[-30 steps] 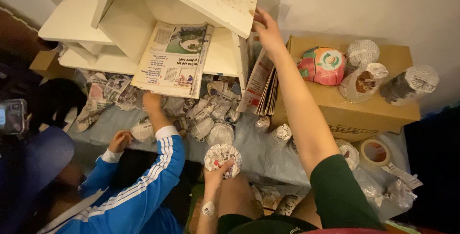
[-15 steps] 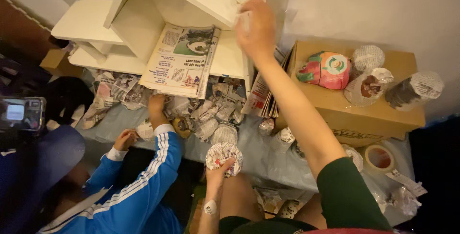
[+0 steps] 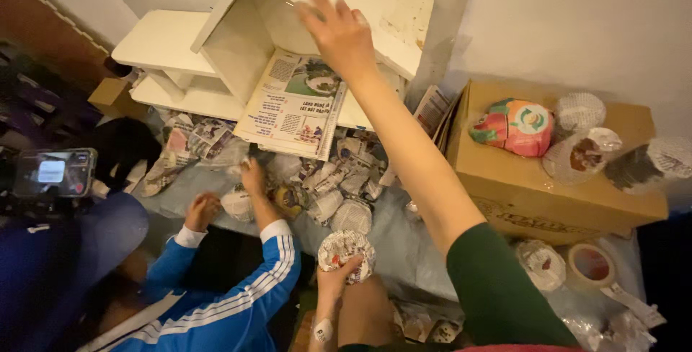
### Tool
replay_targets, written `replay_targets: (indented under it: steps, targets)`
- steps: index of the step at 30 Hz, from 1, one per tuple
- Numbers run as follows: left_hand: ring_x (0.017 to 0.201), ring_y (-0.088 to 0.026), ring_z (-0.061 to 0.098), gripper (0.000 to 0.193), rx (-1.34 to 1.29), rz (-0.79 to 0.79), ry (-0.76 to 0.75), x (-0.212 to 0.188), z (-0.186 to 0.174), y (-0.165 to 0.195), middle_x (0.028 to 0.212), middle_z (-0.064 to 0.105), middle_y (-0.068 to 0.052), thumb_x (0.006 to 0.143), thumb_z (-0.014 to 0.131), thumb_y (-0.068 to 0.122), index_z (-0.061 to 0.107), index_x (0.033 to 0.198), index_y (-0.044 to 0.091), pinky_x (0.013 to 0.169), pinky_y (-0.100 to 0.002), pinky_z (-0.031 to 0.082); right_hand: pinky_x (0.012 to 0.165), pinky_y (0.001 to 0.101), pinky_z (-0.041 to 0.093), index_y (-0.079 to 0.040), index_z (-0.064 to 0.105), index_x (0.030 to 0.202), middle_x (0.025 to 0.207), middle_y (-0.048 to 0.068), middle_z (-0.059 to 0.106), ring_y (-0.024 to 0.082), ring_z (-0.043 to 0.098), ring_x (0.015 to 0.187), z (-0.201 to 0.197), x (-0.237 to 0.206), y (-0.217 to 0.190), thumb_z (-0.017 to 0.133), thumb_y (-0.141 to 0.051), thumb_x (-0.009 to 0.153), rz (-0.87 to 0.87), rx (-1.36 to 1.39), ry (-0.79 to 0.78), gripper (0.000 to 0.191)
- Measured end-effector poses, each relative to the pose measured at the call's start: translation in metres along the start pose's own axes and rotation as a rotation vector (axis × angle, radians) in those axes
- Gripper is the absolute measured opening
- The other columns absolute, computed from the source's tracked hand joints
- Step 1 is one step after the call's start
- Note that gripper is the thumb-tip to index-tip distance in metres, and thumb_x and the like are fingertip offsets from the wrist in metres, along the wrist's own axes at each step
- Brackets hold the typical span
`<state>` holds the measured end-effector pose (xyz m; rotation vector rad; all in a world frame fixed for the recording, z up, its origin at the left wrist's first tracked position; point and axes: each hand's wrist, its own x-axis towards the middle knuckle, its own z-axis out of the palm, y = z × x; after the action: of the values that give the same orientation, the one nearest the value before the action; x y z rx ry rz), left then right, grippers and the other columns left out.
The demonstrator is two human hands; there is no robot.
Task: The person sits at a table and crumples sheets of newspaper, wrapping the paper around small containers and bowls to form covered shapes, pressing the paper to fit. They later cut pieces with scissors and use tape to secure the wrapped newspaper forms, placing finished forms on the table.
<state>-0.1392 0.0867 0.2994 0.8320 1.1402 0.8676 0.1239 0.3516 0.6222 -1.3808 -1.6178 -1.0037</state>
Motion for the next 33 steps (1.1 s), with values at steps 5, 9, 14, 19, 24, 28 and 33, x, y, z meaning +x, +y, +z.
replay_targets:
  steps: [5,9,14,19,24,28,33]
  targets:
    - [0.081,-0.019,0.073,0.041,-0.085,0.082,-0.050,-0.003,-0.005,-0.008,0.097,0.077,-0.011,0.070,0.087,-0.002,0.073,0.109,-0.002,0.071,-0.032,0.060,0.110,0.0359,0.047,-0.011,0.070,0.124,0.133,0.004,0.072,0.016,0.067,0.127,-0.032,0.003,-0.019,0.056,-0.015,0.110,0.574,1.021,0.409,0.020]
    - [0.084,-0.019,0.074,0.053,-0.231,0.031,-0.038,-0.019,-0.003,-0.013,0.100,0.076,-0.008,0.068,0.084,-0.004,0.066,0.117,0.005,0.072,-0.033,0.061,0.113,0.0275,0.046,-0.004,0.067,0.136,0.134,0.008,0.071,0.013,0.064,0.128,-0.105,-0.067,-0.037,0.051,-0.010,0.117,0.641,1.122,0.299,0.026]
    - [0.090,-0.013,0.072,0.057,-0.142,0.087,-0.020,-0.049,0.013,-0.017,0.107,0.074,-0.003,0.068,0.085,-0.002,0.065,0.121,0.006,0.078,-0.030,0.059,0.076,0.0284,0.056,-0.006,0.069,0.127,0.113,0.010,0.079,0.013,0.075,0.087,-0.217,-0.253,-0.083,0.058,-0.004,0.102,0.825,0.687,-0.198,0.027]
    - [0.092,-0.016,0.071,0.041,0.052,0.136,-0.132,-0.097,0.045,-0.024,0.108,0.075,-0.008,0.079,0.085,0.000,0.071,0.117,0.000,0.081,-0.031,0.059,0.096,0.0327,0.058,0.002,0.059,0.133,0.119,0.014,0.074,0.022,0.073,0.110,-0.299,-0.386,-0.132,0.043,-0.011,0.110,1.253,0.955,-0.083,0.030]
    - [0.094,-0.018,0.073,0.043,-0.063,0.018,-0.248,-0.163,0.062,-0.059,0.109,0.076,-0.009,0.078,0.081,-0.004,0.069,0.119,0.000,0.081,-0.033,0.060,0.099,0.0387,0.058,0.005,0.054,0.135,0.127,0.020,0.070,0.029,0.071,0.116,-0.368,-0.478,-0.169,0.040,-0.014,0.113,1.348,0.919,0.006,0.032]
    - [0.096,-0.020,0.073,0.046,-0.218,-0.071,-0.302,-0.194,0.072,-0.088,0.111,0.074,-0.009,0.080,0.080,-0.005,0.066,0.124,0.000,0.083,-0.035,0.061,0.104,0.0421,0.057,0.004,0.048,0.133,0.131,0.024,0.066,0.032,0.068,0.121,-0.408,-0.512,-0.193,0.040,-0.015,0.114,1.351,1.015,0.096,0.028]
    - [0.096,-0.019,0.073,0.048,-0.231,-0.045,-0.280,-0.227,0.084,-0.105,0.111,0.074,-0.008,0.079,0.080,-0.006,0.065,0.123,0.002,0.084,-0.034,0.061,0.101,0.0442,0.057,0.000,0.042,0.132,0.129,0.029,0.065,0.035,0.069,0.118,-0.439,-0.516,-0.210,0.039,-0.019,0.112,1.490,1.136,0.234,0.027]
